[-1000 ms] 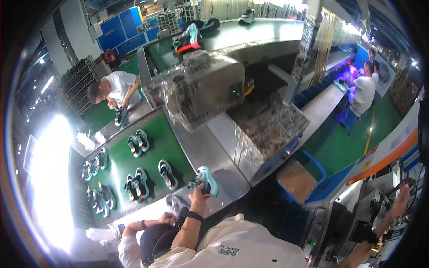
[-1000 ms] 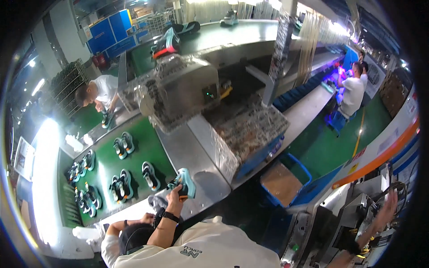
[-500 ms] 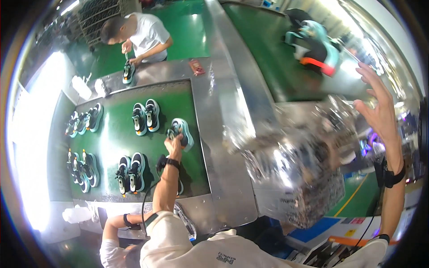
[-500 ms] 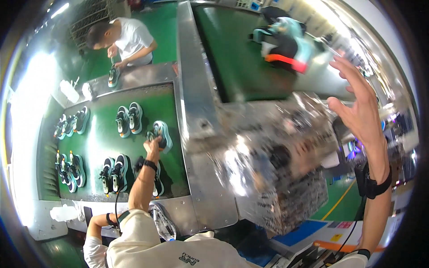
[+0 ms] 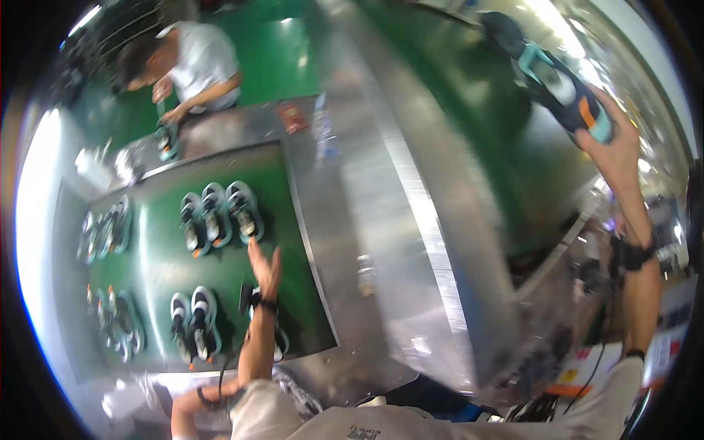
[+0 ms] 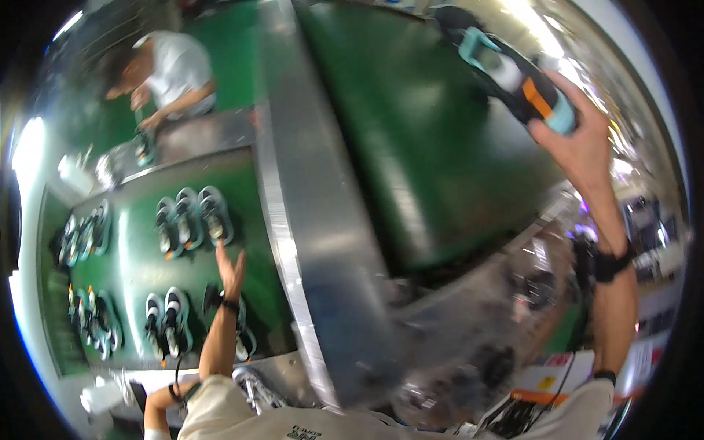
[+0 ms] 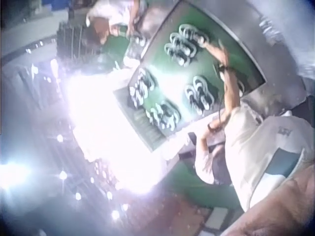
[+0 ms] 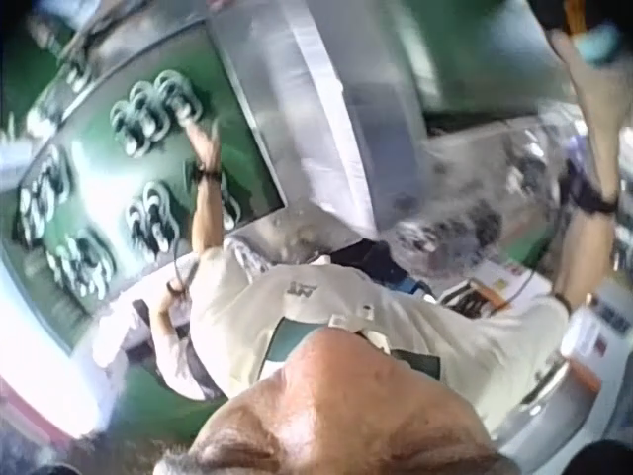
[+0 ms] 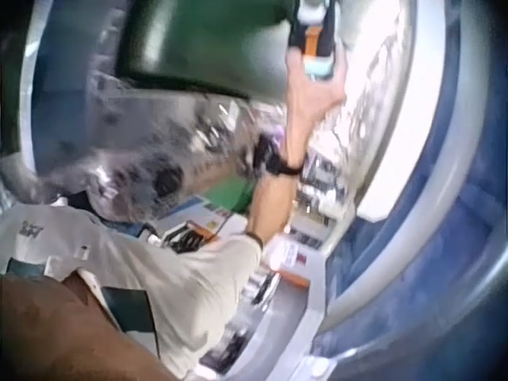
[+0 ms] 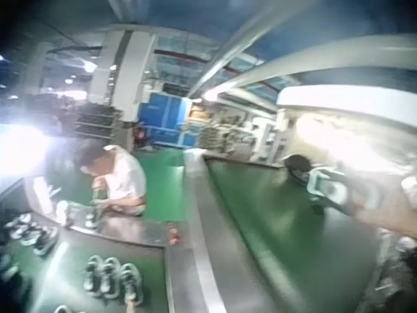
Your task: Operate a shoe-lasting machine to shape and heat-press shoe uppers.
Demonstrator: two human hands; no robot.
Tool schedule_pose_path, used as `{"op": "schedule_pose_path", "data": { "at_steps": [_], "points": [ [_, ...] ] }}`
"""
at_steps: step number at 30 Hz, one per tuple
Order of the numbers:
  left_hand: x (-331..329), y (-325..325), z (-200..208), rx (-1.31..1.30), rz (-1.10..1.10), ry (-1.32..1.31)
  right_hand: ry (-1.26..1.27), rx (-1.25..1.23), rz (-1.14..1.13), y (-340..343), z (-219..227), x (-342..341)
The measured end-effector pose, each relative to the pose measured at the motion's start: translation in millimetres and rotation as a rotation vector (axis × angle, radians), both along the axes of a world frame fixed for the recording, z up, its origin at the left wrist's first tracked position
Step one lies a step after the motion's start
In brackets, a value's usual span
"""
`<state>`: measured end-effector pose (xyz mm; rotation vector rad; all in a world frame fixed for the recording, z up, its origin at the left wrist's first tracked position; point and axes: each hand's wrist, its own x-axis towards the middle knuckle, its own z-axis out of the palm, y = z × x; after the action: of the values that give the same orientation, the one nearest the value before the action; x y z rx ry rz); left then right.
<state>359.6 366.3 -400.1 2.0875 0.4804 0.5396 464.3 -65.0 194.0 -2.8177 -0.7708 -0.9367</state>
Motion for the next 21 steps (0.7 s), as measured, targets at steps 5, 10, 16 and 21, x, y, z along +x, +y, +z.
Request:
{"op": "schedule_pose_path", "data": {
  "at_steps": [5, 10, 16, 21],
  "points": [
    [-148.1, -113.6, -2.3, -0.968, -0.661, 0.045, 0.112, 0.484, -0.031, -36.7, 36.6, -33.2],
    [-174.5, -260.1, 284.7, -1.251, -1.606, 0.452, -0.003, 0.886, -0.038, -103.8, 37.0, -141.9],
    [-197.1, -390.4, 401.7, -1.508, -1.957, 0.239, -0.271, 0.982, -0.147, -147.6, -14.5, -333.9],
    [-281.7, -491.9, 435.5, -1.578, -1.758, 0.168, -0.213, 1.283, -0.367, -135.9, -74.8, -516.9]
  ]
}}
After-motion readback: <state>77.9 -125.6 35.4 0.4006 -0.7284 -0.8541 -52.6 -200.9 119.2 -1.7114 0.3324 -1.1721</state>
